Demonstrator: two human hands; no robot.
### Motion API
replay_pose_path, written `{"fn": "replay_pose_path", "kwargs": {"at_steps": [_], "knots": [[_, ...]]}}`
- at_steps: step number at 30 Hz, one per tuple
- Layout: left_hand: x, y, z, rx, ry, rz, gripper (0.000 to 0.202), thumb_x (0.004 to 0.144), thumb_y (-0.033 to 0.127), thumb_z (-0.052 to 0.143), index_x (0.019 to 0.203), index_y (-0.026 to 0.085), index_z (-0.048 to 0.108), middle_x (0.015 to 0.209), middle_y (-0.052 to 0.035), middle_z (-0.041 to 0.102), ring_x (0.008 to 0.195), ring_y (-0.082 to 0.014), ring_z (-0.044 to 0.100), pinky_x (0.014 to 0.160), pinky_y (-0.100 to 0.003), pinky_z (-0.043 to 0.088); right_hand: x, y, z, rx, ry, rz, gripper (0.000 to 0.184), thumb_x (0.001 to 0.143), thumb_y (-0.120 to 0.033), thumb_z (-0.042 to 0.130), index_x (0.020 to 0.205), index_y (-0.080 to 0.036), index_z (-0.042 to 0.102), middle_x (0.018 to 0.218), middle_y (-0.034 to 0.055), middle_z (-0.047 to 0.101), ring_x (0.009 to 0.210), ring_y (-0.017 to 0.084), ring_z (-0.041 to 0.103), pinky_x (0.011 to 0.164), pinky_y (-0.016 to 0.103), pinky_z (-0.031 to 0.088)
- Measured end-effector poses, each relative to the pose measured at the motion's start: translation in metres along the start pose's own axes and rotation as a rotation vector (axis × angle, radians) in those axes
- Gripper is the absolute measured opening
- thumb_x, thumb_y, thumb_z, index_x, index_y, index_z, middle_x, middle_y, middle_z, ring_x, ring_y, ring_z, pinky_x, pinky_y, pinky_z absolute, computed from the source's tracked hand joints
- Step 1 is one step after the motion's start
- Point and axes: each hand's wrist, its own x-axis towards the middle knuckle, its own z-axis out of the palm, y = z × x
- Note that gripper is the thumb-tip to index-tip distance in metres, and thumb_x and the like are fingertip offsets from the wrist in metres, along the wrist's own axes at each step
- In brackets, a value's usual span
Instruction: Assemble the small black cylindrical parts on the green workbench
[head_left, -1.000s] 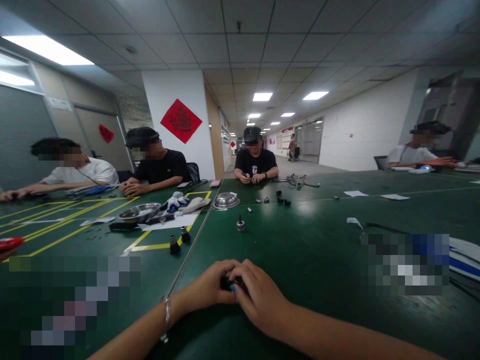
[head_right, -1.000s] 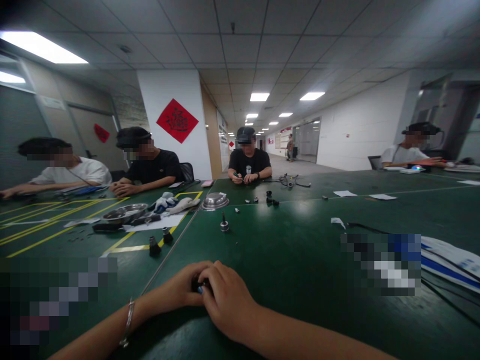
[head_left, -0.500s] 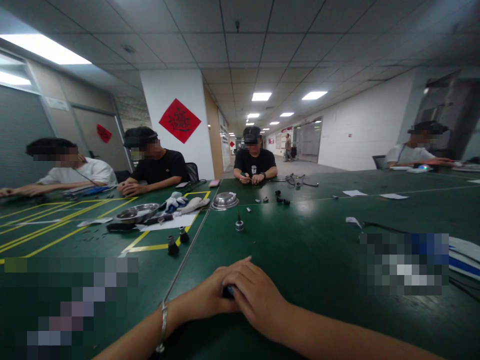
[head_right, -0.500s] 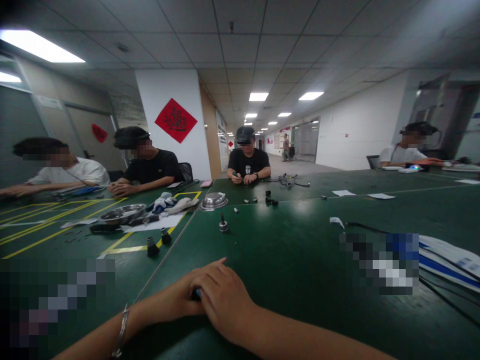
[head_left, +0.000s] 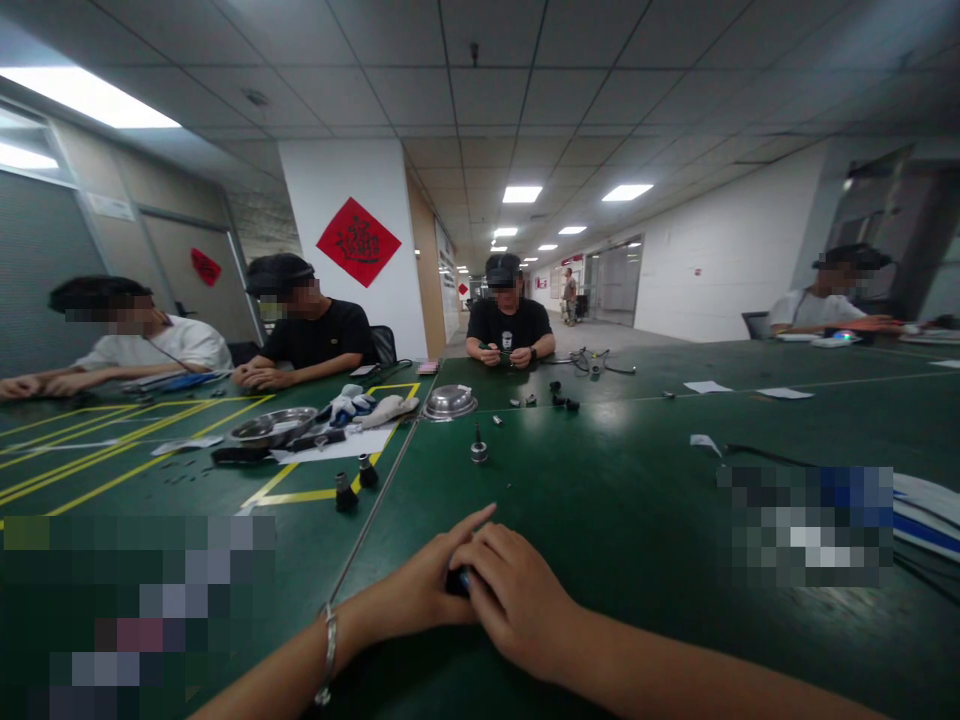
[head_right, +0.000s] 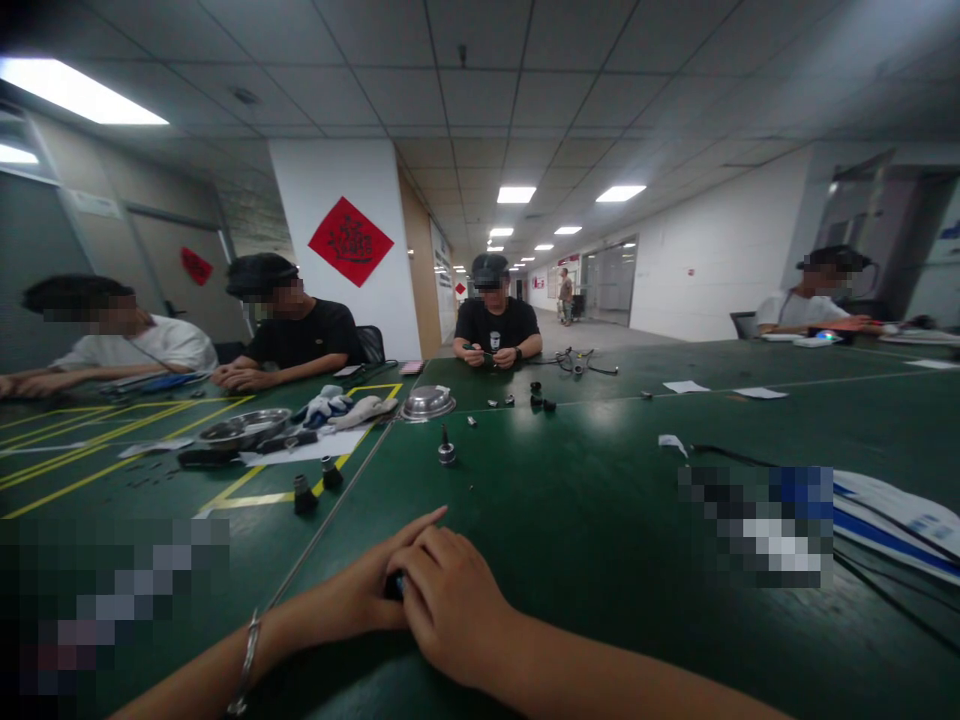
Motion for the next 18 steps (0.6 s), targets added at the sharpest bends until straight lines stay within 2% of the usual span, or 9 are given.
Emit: {"fn": "replay_pose_path", "kwargs": {"at_steps": [4, 8, 14, 18], "knots": [[0.002, -0.004, -0.001, -0.012, -0.003, -0.006, 0.095, 0.07, 0.022, 0.073, 0.146, 0.027, 0.016, 0.144, -0.0076, 0.042, 0.13, -0.0266, 0.04, 0.111, -0.042, 0.029, 0.0, -0.001, -0.001, -0.011, 0.031, -0.013, 0.024, 0.078, -0.01, 0.046, 0.098, -0.019, 0.057, 0.093, 0.0051, 0.056, 0.085, 0.02, 0.052, 0.078, 0.033, 0.042], [0.006, -0.009, -0.003, 0.041, -0.024, 0.017, 0.086, 0.069, 0.025, 0.074, 0.142, 0.028, 0.029, 0.14, -0.0066, 0.047, 0.129, -0.0279, 0.042, 0.11, -0.043, 0.03, 0.002, 0.0, 0.001, -0.044, 0.063, -0.034, 0.022, 0.077, -0.011, 0.046, 0.094, -0.02, 0.057, 0.089, 0.0042, 0.059, 0.086, 0.02, 0.053, 0.081, 0.033, 0.042], [0.01, -0.034, -0.005, 0.098, 0.005, 0.048, 0.072, 0.071, 0.027, 0.071, 0.135, 0.031, 0.039, 0.138, -0.004, 0.05, 0.127, -0.0283, 0.044, 0.11, -0.043, 0.031, 0.006, 0.004, 0.004, -0.126, 0.035, -0.096, 0.021, 0.081, -0.016, 0.05, 0.101, -0.019, 0.057, 0.1, 0.004, 0.061, 0.098, 0.019, 0.053, 0.088, 0.03, 0.04], [0.012, -0.051, -0.005, 0.12, 0.053, 0.059, 0.075, 0.071, 0.029, 0.068, 0.138, 0.031, 0.034, 0.138, -0.0049, 0.05, 0.127, -0.0294, 0.045, 0.11, -0.045, 0.032, 0.008, 0.005, 0.005, -0.188, 0.012, 0.039, 0.022, 0.083, -0.023, 0.055, 0.105, -0.019, 0.055, 0.102, 0.0064, 0.059, 0.094, 0.021, 0.055, 0.082, 0.032, 0.045]]}}
